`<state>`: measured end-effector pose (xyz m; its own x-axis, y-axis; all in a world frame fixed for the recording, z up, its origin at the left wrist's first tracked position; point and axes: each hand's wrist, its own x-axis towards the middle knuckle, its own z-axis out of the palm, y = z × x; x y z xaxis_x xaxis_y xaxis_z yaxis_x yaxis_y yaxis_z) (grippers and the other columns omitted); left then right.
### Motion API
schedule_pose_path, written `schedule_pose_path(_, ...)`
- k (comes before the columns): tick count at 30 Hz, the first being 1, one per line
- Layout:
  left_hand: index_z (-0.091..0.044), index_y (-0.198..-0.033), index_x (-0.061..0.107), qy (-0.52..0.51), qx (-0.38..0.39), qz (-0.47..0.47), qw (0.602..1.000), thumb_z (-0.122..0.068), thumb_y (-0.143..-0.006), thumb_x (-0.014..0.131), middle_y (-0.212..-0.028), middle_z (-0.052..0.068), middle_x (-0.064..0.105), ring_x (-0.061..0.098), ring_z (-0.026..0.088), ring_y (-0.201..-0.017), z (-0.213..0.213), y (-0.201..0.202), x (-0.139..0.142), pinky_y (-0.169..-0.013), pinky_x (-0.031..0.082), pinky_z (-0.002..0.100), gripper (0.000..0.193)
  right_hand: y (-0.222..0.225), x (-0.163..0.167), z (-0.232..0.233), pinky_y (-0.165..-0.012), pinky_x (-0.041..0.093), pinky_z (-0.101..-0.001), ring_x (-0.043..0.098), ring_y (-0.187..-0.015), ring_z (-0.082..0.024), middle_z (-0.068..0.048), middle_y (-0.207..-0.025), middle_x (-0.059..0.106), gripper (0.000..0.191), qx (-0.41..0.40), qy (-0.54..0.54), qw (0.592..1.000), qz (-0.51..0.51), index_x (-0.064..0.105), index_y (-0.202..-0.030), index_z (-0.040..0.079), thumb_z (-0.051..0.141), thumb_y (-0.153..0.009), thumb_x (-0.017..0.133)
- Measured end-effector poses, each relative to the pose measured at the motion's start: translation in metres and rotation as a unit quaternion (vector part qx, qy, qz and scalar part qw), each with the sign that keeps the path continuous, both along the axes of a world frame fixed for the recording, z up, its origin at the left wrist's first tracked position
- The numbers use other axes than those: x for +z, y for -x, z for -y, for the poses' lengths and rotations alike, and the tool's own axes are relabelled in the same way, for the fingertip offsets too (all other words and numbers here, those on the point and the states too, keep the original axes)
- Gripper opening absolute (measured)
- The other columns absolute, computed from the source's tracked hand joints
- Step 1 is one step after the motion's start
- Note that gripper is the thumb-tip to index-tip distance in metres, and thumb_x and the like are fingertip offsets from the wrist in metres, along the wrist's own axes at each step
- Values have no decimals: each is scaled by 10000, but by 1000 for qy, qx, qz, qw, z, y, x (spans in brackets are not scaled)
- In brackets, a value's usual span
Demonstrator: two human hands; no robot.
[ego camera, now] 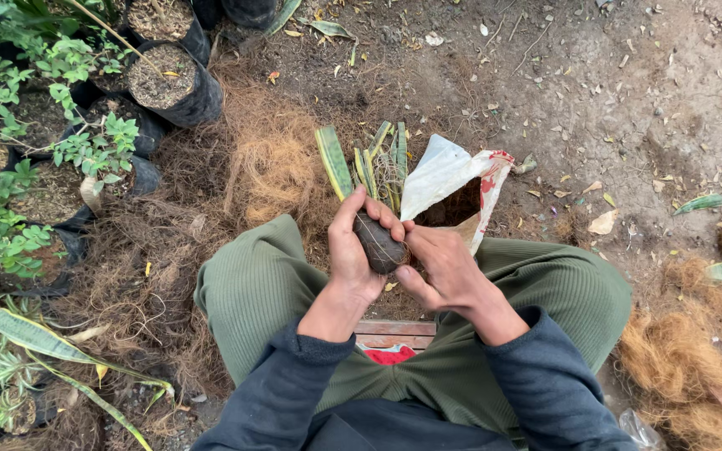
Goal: The person sits cross-legged and wraps a small plant cutting with a single leaf in a piece of coconut coir. They repeatedly adjust the coir around the base of the cutting, securing it by hand. The wrapped cutting is held in the hands; the final placement is not shown.
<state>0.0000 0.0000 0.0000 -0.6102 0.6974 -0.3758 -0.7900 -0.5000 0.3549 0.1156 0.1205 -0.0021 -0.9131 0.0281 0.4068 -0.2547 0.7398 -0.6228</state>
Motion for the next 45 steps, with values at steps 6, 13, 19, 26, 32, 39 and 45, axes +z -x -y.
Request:
schedule_pose_path(6,-130,-830,485,-7,9,15,1000,-366,-1028,547,-711,43,517,554,194,-635,-4,-5,-1,-799,520,432,314,4,5,6,-607,439,-457,522,-641,-390,-175,-706,455,432,-33,-22,999,-14,476,-759,16,370,-955,627)
schedule_pose_path(13,-134,-809,481,17,50,71,996,-392,-1004,537,-680,37,517,545,197,-608,-6,-4,7,-796,538,433,329,7,9,5,-649,445,-462,504,-665,-397,-170,-727,435,391,-5,0,1000,-19,473,-819,6,357,-959,576)
schedule_pose_path(19,-136,-814,478,17,38,63,997,-397,-1006,535,-685,34,508,543,194,-617,-3,-7,8,-788,529,427,329,7,9,5,-615,453,-454,507,-631,-392,-164,-681,420,443,-10,-17,1000,-12,468,-759,15,367,-915,688)
schedule_pose_path(26,-140,-817,474,0,45,73,996,-376,-1005,541,-691,24,508,540,184,-618,-3,-8,10,-787,523,423,309,7,9,9,-637,468,-450,506,-638,-371,-144,-687,412,435,-20,-19,999,-42,436,-731,36,315,-936,698)
schedule_pose_path(32,-145,-796,475,43,70,125,989,-407,-985,538,-659,25,513,535,188,-593,-6,-6,15,-777,530,423,329,8,14,5,-607,441,-452,488,-621,-364,-147,-672,409,400,-11,-15,1000,1,445,-743,27,294,-873,713)
schedule_pose_path(39,-141,-806,483,14,76,112,991,-394,-999,532,-676,22,512,536,187,-613,-5,-9,8,-786,525,420,322,9,13,9,-633,473,-445,536,-661,-369,-145,-693,458,358,-20,-39,999,-14,493,-773,33,291,-888,713)
schedule_pose_path(45,-127,-783,474,-1,93,158,983,-441,-996,528,-668,44,520,532,204,-599,-7,-5,3,-781,535,412,384,8,17,9,-607,447,-463,534,-648,-376,-162,-700,471,392,-25,-44,998,41,494,-793,4,316,-853,724)
